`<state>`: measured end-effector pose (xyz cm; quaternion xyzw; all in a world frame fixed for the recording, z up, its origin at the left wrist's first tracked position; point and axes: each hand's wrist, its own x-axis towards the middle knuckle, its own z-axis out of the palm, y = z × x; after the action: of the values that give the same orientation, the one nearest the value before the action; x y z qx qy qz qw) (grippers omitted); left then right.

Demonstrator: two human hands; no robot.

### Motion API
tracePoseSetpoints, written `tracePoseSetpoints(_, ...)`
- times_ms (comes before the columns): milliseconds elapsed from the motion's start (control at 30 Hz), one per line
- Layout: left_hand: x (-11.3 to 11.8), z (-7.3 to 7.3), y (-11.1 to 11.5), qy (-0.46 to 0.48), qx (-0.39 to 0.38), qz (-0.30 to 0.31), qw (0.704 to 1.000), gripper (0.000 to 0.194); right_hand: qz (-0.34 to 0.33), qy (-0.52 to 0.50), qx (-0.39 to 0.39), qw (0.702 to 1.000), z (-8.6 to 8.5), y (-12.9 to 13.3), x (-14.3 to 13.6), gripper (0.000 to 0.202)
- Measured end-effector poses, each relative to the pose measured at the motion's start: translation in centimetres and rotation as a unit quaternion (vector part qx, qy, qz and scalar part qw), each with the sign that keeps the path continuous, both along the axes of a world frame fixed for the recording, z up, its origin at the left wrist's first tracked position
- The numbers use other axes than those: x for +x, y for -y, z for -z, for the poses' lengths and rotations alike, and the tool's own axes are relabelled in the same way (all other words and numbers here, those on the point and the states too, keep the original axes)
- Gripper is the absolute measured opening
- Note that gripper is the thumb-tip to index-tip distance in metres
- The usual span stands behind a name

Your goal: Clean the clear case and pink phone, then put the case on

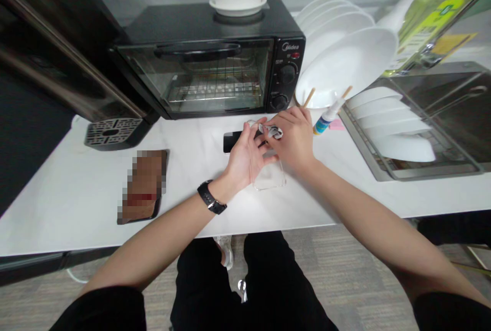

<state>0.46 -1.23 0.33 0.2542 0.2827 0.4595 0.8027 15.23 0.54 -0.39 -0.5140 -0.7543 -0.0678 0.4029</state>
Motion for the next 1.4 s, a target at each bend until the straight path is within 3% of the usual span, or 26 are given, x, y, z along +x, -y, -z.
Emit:
tracePoseSetpoints(200,0.2,-0.1,0.3,-0.007,-0.038,0.074,0.997,0.051,-0.026,-0.063,-0.013,0.998,-0.1,0.7,-0.9,0.011)
tracePoseSetpoints(333,0.3,0.2,0.3,-0.005,-0.034,0.074,0.997,0.050,-0.074,-0.116,-0.043,0.990,-0.4,0.9,-1.2,0.009)
tracePoseSetpoints(433,0.1,0.2,-0.2,0.000,-0.036,0.046,0.998,0.055,-0.123,-0.131,-0.068,0.981,-0.4,1.1,-1.4,0.009)
tracePoseSetpoints(667,-1.7,0.0,-1.9,-0.001,0.016,-0.031,0.999,0.066,-0.311,-0.094,-0.067,0.943,0.1,1.6,-2.2,0.011)
tracePoseSetpoints(833,-2.4,-0.4,-2.8,-0.026,0.011,-0.133,0.991,0.071,-0.354,-0.039,-0.074,0.932,0.2,1.6,-2.1,0.010)
tracePoseSetpoints(967,-2.7,-0.5,-3.1,-0.034,0.023,-0.156,0.987,0.071,-0.326,0.002,-0.096,0.940,0.0,1.3,-1.6,0.007)
tracePoseSetpoints(1167,-2.7,-0.6,-3.0,-0.049,0.037,-0.135,0.989,0.070,-0.204,0.055,-0.083,0.974,0.0,0.8,-1.1,0.007)
tracePoseSetpoints(1400,-2.0,-0.8,-2.0,-0.068,0.035,-0.046,0.996,0.066,-0.101,0.044,-0.058,0.992,0.2,0.5,-0.9,0.008)
